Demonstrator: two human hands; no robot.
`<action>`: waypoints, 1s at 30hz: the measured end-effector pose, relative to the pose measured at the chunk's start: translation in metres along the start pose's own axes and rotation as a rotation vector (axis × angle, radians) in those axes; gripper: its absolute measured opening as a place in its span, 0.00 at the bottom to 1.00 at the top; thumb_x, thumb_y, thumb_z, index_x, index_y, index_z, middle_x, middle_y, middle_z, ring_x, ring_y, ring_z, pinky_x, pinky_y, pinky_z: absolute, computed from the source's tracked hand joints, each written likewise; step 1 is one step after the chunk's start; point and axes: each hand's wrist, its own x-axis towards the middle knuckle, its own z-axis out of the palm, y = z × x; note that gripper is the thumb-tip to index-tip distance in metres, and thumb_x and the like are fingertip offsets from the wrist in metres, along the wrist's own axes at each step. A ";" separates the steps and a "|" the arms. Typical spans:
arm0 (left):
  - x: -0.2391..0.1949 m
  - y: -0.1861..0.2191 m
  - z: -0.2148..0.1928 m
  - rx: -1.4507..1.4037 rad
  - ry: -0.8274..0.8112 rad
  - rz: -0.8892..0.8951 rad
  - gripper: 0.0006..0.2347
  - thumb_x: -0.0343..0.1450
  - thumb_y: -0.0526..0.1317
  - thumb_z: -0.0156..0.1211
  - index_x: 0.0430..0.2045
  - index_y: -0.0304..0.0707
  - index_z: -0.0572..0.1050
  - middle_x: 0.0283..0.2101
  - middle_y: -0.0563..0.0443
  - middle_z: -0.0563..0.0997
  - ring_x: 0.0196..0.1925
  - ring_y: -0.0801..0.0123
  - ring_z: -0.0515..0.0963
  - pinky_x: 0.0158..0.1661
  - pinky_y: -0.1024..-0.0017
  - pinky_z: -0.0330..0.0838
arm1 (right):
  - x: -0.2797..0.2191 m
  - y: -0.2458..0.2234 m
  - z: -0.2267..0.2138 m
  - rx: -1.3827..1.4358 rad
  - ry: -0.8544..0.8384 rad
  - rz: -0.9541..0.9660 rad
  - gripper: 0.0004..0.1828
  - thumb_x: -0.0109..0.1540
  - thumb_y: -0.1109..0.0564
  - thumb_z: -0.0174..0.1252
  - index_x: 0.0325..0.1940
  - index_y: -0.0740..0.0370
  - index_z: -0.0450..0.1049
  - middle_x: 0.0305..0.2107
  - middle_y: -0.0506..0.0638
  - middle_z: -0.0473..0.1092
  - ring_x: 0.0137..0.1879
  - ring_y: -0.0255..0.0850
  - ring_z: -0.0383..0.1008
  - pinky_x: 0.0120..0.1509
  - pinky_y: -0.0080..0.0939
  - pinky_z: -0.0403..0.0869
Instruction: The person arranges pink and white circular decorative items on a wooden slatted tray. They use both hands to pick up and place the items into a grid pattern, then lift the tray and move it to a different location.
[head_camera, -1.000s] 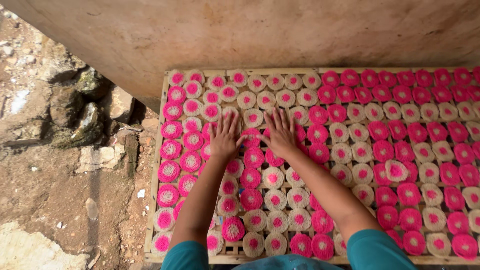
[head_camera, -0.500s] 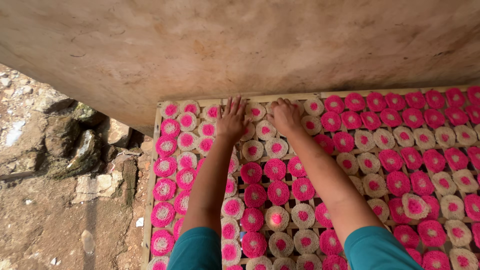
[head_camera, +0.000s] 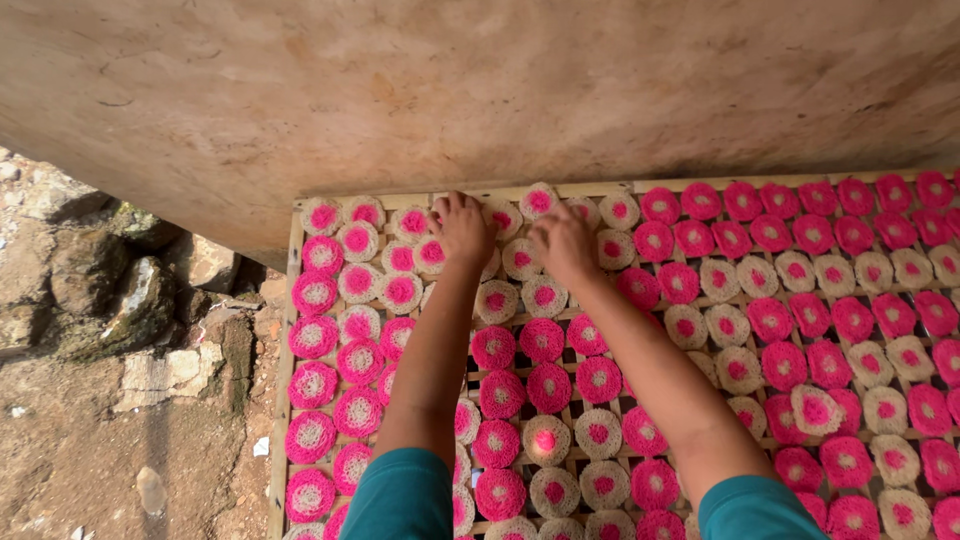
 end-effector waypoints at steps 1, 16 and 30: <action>0.002 0.003 -0.002 -0.128 0.005 -0.046 0.16 0.68 0.49 0.63 0.48 0.48 0.77 0.58 0.51 0.72 0.62 0.58 0.65 0.60 0.51 0.52 | -0.008 -0.006 -0.003 -0.021 -0.143 -0.026 0.14 0.59 0.51 0.70 0.45 0.58 0.79 0.53 0.55 0.69 0.61 0.51 0.66 0.67 0.52 0.68; -0.042 -0.059 0.002 0.045 0.100 0.387 0.12 0.71 0.46 0.59 0.45 0.46 0.80 0.52 0.52 0.78 0.55 0.64 0.74 0.55 0.60 0.63 | -0.049 0.002 0.008 0.098 0.022 -0.311 0.10 0.66 0.57 0.63 0.51 0.59 0.77 0.50 0.50 0.74 0.60 0.45 0.71 0.67 0.44 0.74; -0.066 -0.064 0.009 -0.081 0.364 0.410 0.04 0.76 0.42 0.59 0.39 0.50 0.80 0.40 0.60 0.84 0.40 0.72 0.80 0.54 0.64 0.65 | -0.069 0.008 -0.042 0.216 0.019 -0.310 0.12 0.61 0.57 0.66 0.46 0.62 0.76 0.44 0.51 0.75 0.54 0.44 0.75 0.60 0.42 0.77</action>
